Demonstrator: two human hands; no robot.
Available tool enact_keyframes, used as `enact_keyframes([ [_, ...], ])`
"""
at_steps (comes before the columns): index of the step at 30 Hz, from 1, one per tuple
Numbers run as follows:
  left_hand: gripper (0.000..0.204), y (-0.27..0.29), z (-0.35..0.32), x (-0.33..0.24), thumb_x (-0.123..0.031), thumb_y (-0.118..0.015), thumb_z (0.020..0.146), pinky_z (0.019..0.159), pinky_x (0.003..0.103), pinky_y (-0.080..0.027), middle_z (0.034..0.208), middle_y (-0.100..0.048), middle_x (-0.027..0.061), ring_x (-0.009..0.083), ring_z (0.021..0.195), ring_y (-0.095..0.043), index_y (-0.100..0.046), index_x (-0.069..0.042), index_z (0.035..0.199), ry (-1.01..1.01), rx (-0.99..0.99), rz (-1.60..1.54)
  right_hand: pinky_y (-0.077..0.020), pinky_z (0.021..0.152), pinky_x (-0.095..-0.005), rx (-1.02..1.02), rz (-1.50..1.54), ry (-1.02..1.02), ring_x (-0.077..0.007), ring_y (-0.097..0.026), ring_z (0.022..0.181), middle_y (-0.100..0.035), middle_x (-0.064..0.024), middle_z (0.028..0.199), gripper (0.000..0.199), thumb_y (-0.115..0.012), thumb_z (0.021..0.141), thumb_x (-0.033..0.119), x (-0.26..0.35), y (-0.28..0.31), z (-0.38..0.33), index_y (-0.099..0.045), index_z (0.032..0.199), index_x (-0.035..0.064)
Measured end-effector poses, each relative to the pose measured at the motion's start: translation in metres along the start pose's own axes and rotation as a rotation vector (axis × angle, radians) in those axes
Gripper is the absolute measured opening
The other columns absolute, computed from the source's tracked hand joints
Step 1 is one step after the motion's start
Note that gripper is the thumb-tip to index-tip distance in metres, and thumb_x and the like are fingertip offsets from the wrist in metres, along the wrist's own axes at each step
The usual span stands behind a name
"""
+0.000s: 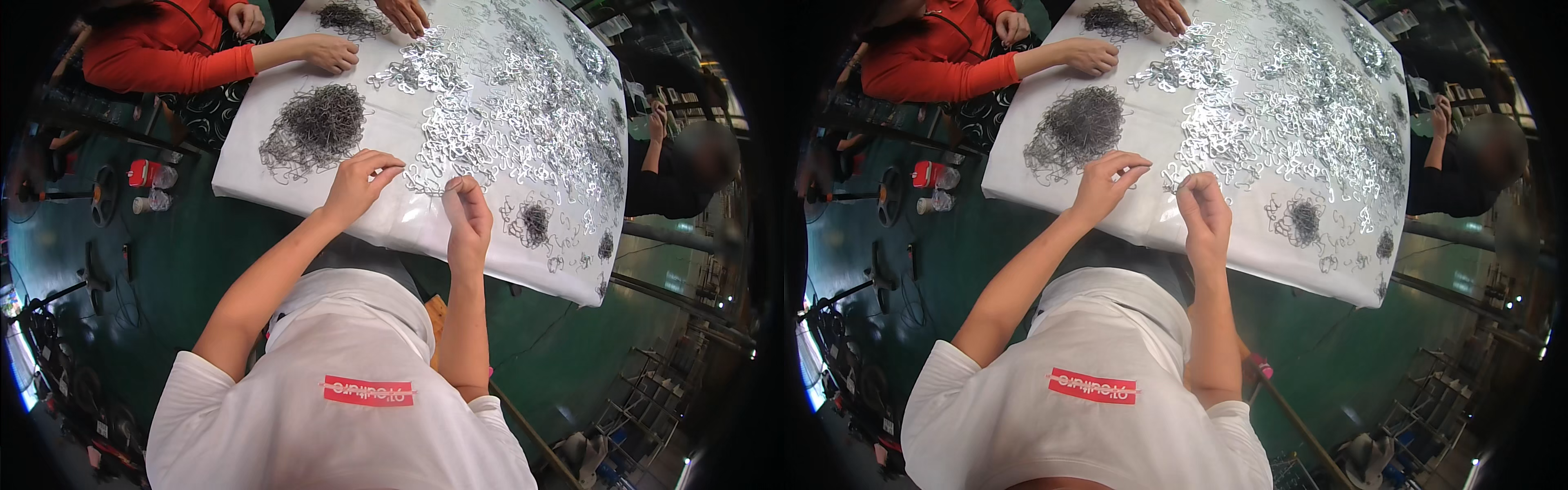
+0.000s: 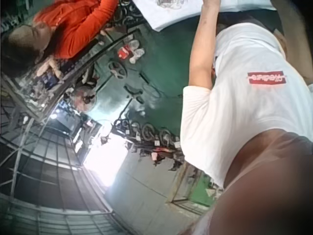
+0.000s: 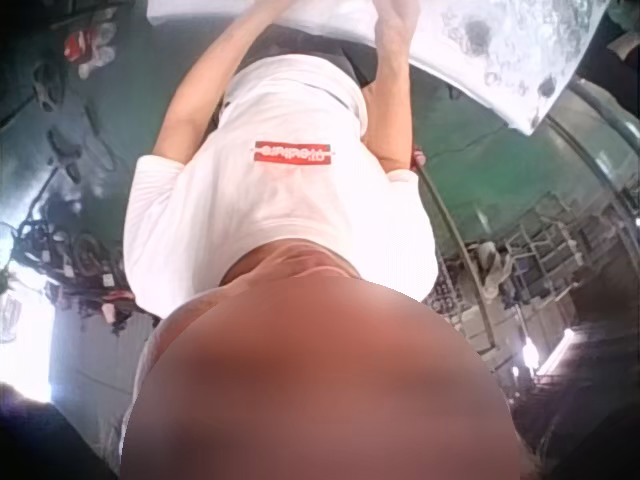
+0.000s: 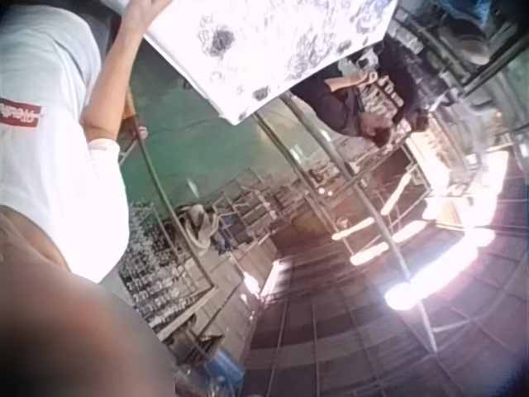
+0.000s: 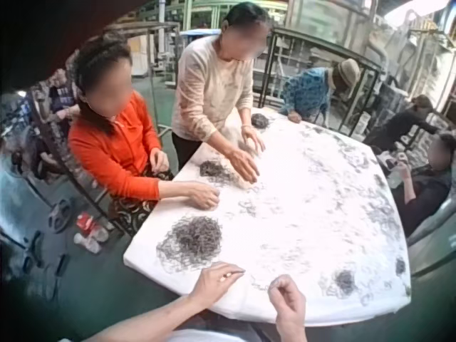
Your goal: The person repeatedly picks up small metal clips from a white table and links them together by hand. They occasionally lift the assembled chain to hang it on a nearby metal rack. Other people at the table perform the same task.
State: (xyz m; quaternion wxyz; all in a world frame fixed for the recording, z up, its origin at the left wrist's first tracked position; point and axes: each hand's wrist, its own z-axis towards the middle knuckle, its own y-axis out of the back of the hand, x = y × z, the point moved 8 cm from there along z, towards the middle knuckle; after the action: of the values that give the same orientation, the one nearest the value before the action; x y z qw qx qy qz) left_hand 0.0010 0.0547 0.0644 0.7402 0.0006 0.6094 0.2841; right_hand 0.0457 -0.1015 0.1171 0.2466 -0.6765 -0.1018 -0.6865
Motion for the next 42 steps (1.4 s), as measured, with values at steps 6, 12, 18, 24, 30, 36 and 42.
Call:
enact_keyframes([
  [6,0.028,-0.071,-0.001,0.056,-0.018,-0.072,0.075,0.079,0.037,-0.047,0.092,-0.061,0.0090,0.0274,0.090,-0.056,-0.064,-0.005,0.098,-0.074,0.197,0.361,-0.0327,0.075,-0.0191,-0.015,0.009,0.011,-0.0056,-0.042,0.081,-0.047,0.0028,0.088,0.005,-0.055,0.089,0.001,0.006,0.021,0.007,-0.052,0.092,0.0040],
  [12,0.031,-0.108,-0.003,0.068,-0.014,-0.067,0.075,0.078,0.039,-0.049,0.097,-0.053,0.0108,0.0275,0.096,-0.054,-0.056,-0.002,0.102,-0.109,0.344,0.679,-0.0340,0.072,-0.0190,-0.057,-0.005,-0.024,-0.0056,-0.042,0.079,-0.046,0.0026,0.087,0.003,-0.055,0.090,0.003,0.002,0.030,0.002,-0.052,0.092,0.0039],
  [18,0.021,-0.094,-0.003,0.068,-0.002,-0.054,0.081,0.074,0.039,-0.051,0.094,-0.056,0.0126,0.0304,0.090,-0.059,-0.057,0.000,0.101,-0.008,0.430,0.671,-0.0350,0.073,-0.0195,-0.061,-0.009,0.000,-0.0060,-0.044,0.080,-0.047,0.0026,0.086,0.003,-0.056,0.090,0.004,0.000,0.026,-0.003,-0.053,0.091,0.0040],
  [24,0.016,-0.039,0.014,0.040,-0.004,-0.060,0.082,0.072,0.032,-0.051,0.088,-0.065,0.0121,0.0226,0.080,-0.065,-0.065,0.002,0.097,0.182,0.166,0.195,-0.0359,0.072,-0.0200,-0.022,-0.012,-0.031,-0.0055,-0.045,0.079,-0.049,0.0031,0.084,0.005,-0.057,0.090,0.006,-0.008,0.009,-0.007,-0.053,0.090,0.0037],
  [30,0.015,0.009,0.011,-0.023,-0.011,-0.069,0.081,0.074,0.025,-0.051,0.086,-0.070,0.0065,0.0103,0.079,-0.065,-0.068,0.001,0.091,0.351,0.043,-0.352,-0.0374,0.071,-0.0208,0.057,-0.031,-0.084,-0.0057,-0.047,0.077,-0.051,0.0028,0.082,0.009,-0.058,0.090,0.011,-0.025,-0.015,-0.007,-0.053,0.088,0.0040],
  [36,0.011,0.041,-0.001,-0.067,-0.008,-0.068,0.081,0.073,0.025,-0.051,0.086,-0.068,0.0052,0.0092,0.078,-0.063,-0.069,0.000,0.089,0.259,-0.046,-0.396,-0.0392,0.073,-0.0213,0.133,-0.097,-0.093,-0.0067,-0.049,0.079,-0.053,0.0019,0.083,0.010,-0.058,0.090,0.012,-0.033,-0.036,-0.005,-0.054,0.090,0.0034],
  [42,0.010,0.078,-0.013,-0.070,-0.006,-0.069,0.080,0.072,0.024,-0.049,0.088,-0.066,0.0037,0.0091,0.080,-0.061,-0.069,-0.002,0.090,0.169,-0.150,-0.311,-0.0420,0.073,-0.0233,0.223,-0.107,-0.127,-0.0080,-0.053,0.078,-0.059,0.0001,0.084,0.015,-0.060,0.089,0.015,-0.058,-0.042,0.005,-0.058,0.094,0.0016],
])
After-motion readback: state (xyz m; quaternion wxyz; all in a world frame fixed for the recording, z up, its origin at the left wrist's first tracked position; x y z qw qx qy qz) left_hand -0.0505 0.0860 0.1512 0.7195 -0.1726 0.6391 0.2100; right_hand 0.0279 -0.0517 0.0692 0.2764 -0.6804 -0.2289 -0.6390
